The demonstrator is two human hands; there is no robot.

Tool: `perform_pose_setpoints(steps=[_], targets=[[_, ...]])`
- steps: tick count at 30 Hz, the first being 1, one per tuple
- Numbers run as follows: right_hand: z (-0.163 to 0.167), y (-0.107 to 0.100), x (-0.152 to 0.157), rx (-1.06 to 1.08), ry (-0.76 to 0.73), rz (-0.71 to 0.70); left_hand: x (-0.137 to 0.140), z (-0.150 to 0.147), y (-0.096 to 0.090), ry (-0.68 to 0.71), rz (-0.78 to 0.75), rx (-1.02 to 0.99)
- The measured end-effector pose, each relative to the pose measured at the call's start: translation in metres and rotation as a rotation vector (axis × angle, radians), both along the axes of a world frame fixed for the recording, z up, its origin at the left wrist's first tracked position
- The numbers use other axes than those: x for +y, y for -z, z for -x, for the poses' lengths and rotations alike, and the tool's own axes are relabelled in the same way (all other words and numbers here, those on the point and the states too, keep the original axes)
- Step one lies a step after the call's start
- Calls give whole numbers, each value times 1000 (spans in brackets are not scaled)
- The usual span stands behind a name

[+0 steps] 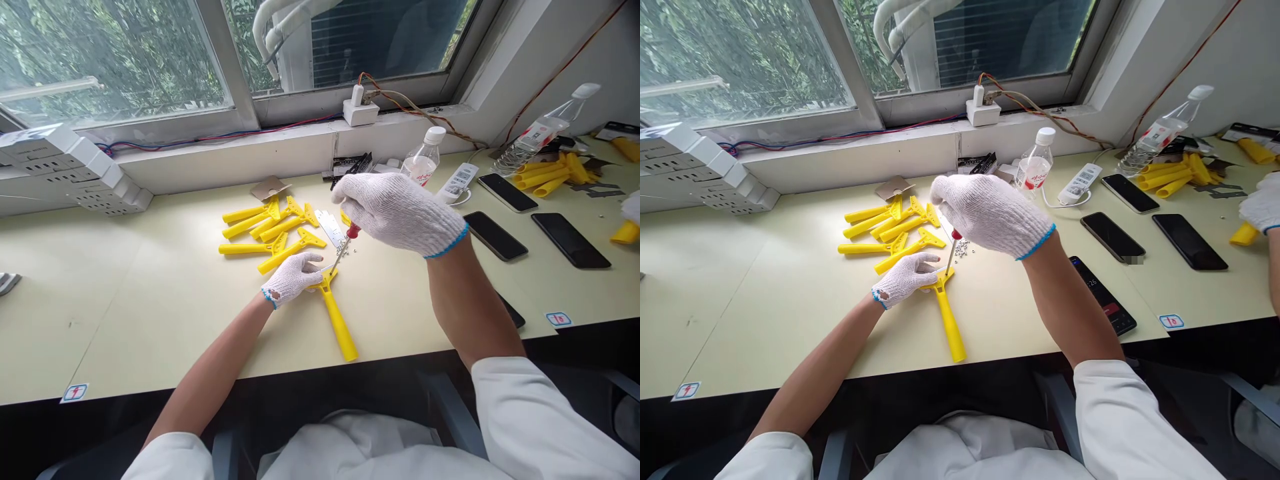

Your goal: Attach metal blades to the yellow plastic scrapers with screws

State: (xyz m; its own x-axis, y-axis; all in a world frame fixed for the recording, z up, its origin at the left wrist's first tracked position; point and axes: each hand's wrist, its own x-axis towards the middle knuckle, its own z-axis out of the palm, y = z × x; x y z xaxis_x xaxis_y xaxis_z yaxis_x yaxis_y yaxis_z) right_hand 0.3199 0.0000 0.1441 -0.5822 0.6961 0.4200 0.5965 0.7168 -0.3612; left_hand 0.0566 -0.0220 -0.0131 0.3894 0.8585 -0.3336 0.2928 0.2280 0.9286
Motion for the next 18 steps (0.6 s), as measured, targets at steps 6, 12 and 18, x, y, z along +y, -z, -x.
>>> perform_pose_setpoints(steps=[6,12,18], targets=[[-4,-7,-4,39,-215,3,-1,-2,-3,9,-7,27],[2,-3,-3,-50,72,-53,-2,-2,-6,-3,0,34],[-1,-10,-7,32,-193,13,-2,-2,-6,16,-24,53]])
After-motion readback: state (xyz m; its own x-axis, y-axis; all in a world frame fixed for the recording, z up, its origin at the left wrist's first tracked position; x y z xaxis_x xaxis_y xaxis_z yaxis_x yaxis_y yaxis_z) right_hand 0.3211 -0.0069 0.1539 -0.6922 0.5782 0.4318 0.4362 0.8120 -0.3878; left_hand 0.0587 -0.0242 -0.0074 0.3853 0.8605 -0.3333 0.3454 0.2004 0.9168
